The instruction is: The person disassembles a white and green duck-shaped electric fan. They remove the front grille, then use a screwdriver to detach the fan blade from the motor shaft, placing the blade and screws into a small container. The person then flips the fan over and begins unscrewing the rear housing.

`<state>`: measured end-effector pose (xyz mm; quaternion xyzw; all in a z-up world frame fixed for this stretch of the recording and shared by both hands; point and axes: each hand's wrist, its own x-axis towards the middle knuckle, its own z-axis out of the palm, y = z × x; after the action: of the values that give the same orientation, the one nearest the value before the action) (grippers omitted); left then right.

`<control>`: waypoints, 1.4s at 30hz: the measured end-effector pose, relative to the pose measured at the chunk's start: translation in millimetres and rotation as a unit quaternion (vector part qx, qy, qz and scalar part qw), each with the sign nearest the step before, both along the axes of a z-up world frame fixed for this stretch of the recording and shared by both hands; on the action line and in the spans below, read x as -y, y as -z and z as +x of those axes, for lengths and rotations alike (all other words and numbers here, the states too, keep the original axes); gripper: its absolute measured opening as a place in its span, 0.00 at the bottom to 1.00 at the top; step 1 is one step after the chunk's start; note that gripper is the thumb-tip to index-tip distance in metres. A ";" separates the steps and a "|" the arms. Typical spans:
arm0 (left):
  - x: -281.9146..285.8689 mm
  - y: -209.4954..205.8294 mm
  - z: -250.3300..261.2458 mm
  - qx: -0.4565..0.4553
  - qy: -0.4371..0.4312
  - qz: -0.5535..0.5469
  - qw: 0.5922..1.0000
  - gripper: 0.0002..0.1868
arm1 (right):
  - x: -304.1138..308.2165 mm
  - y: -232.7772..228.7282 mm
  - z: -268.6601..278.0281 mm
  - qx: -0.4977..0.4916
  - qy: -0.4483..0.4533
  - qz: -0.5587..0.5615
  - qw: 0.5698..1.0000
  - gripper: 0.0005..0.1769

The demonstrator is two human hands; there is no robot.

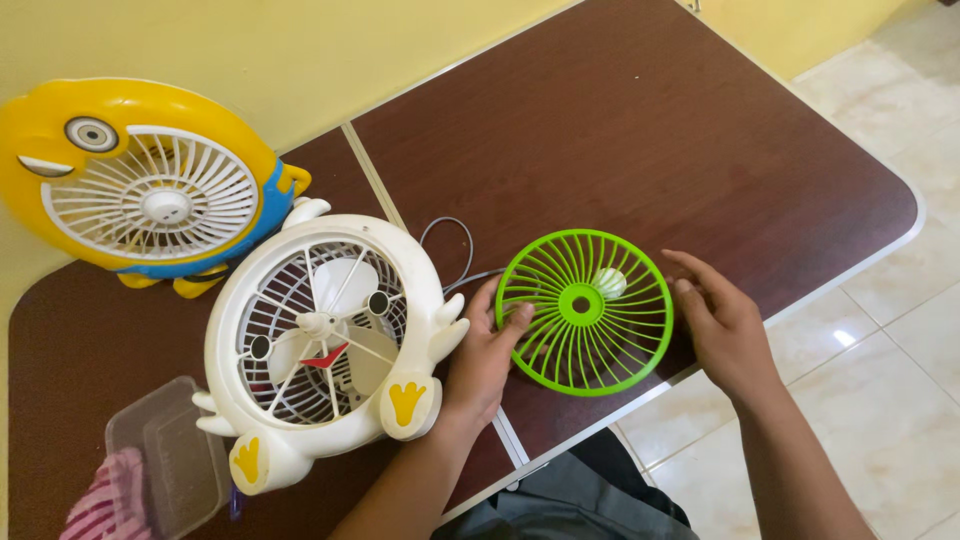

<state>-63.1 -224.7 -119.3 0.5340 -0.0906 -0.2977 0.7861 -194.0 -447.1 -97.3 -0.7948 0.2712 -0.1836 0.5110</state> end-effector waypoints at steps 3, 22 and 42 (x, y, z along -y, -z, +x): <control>0.1 3.5 5.4 0.019 -0.031 0.012 0.999 0.28 | 1.6 0.2 2.1 0.017 -0.038 -0.193 0.980 0.23; 19.4 -0.1 16.5 0.044 -0.045 0.002 0.998 0.27 | 10.8 19.2 -1.9 -0.035 0.091 -0.349 0.932 0.22; 44.7 -15.0 12.0 0.447 -0.037 0.390 0.804 0.32 | -11.3 0.4 13.9 0.005 0.017 -0.312 0.950 0.21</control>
<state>-51.1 -269.4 -104.3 0.8727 -0.2883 -0.0064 0.3940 -180.0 -435.8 -97.7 -0.9090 0.2117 -0.2715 0.2350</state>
